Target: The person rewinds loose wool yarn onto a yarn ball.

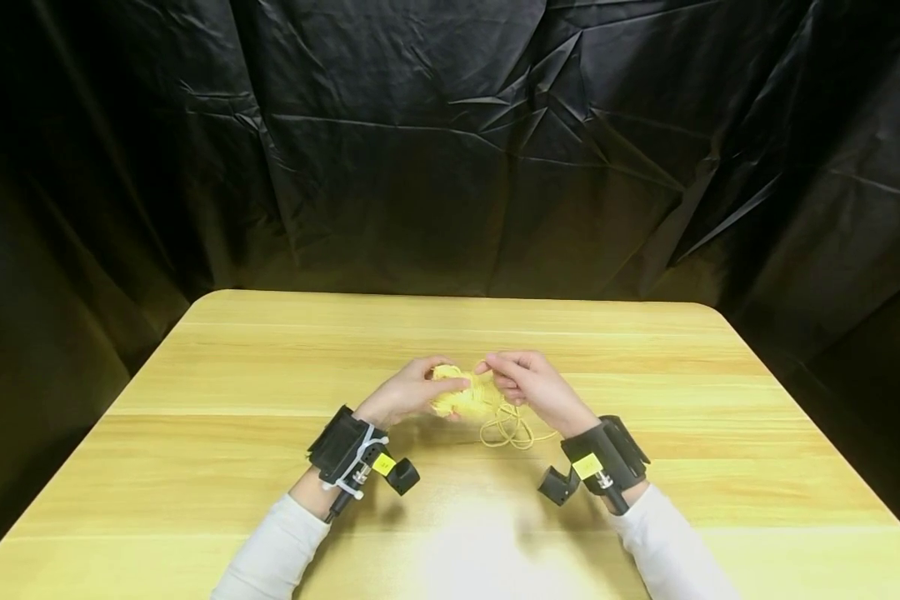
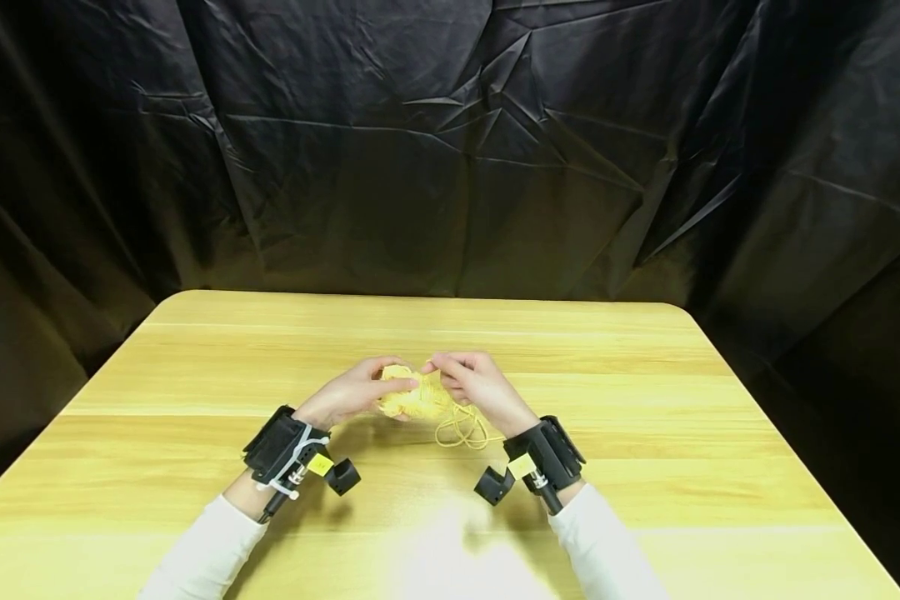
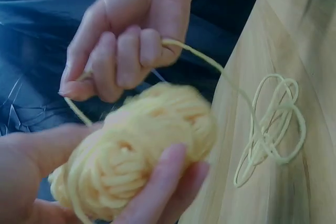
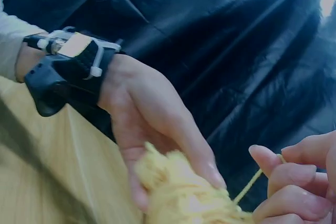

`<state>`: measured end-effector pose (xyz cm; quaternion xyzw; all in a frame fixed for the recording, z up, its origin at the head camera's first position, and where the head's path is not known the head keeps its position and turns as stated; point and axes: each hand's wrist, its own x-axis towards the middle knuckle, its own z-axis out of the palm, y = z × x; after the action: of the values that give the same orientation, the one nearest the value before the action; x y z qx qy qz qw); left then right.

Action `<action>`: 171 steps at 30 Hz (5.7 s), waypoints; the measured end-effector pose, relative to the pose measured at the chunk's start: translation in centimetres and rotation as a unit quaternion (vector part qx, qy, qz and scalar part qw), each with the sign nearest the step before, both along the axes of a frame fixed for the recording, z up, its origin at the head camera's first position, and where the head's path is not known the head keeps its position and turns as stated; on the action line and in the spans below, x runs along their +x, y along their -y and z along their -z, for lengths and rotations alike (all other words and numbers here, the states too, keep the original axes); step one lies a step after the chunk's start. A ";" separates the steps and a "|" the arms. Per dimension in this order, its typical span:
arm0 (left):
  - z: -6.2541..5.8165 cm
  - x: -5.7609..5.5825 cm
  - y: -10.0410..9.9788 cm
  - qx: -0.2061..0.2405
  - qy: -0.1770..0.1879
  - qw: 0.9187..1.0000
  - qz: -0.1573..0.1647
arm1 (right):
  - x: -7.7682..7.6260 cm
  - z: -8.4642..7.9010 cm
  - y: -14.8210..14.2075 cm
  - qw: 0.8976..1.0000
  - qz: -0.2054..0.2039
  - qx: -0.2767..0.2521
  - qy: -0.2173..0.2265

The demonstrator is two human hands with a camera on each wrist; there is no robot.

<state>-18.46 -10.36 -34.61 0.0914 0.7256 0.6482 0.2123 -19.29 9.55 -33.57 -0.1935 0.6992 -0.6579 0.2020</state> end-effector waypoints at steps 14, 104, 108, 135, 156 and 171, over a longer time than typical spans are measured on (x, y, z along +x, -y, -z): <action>-0.3 -0.2 -0.3 0.048 -0.002 0.991 -0.126 | 2.1 1.3 2.1 0.979 -0.164 0.065 -0.100; 0.3 -0.2 0.0 -0.038 -0.041 0.998 0.032 | -0.9 2.6 0.0 0.999 0.035 -0.012 0.008; 0.2 -0.1 -0.1 -0.084 -0.055 0.995 0.008 | -0.3 1.3 0.4 0.994 0.064 0.045 -0.080; -0.4 0.0 -0.1 0.125 0.030 0.989 -0.077 | 2.0 2.8 2.3 0.976 -0.153 0.077 -0.135; -0.6 0.1 0.1 0.137 0.060 0.989 0.009 | -0.9 4.6 -0.4 0.992 -0.077 -0.070 0.067; -0.6 0.0 0.2 0.111 0.071 0.990 0.046 | -1.0 2.6 -0.7 0.991 -0.016 -0.099 0.094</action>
<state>-18.42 -10.52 -33.97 0.1017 0.6269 0.7192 0.2817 -20.28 10.27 -36.20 -0.1607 0.6056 -0.7358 0.2570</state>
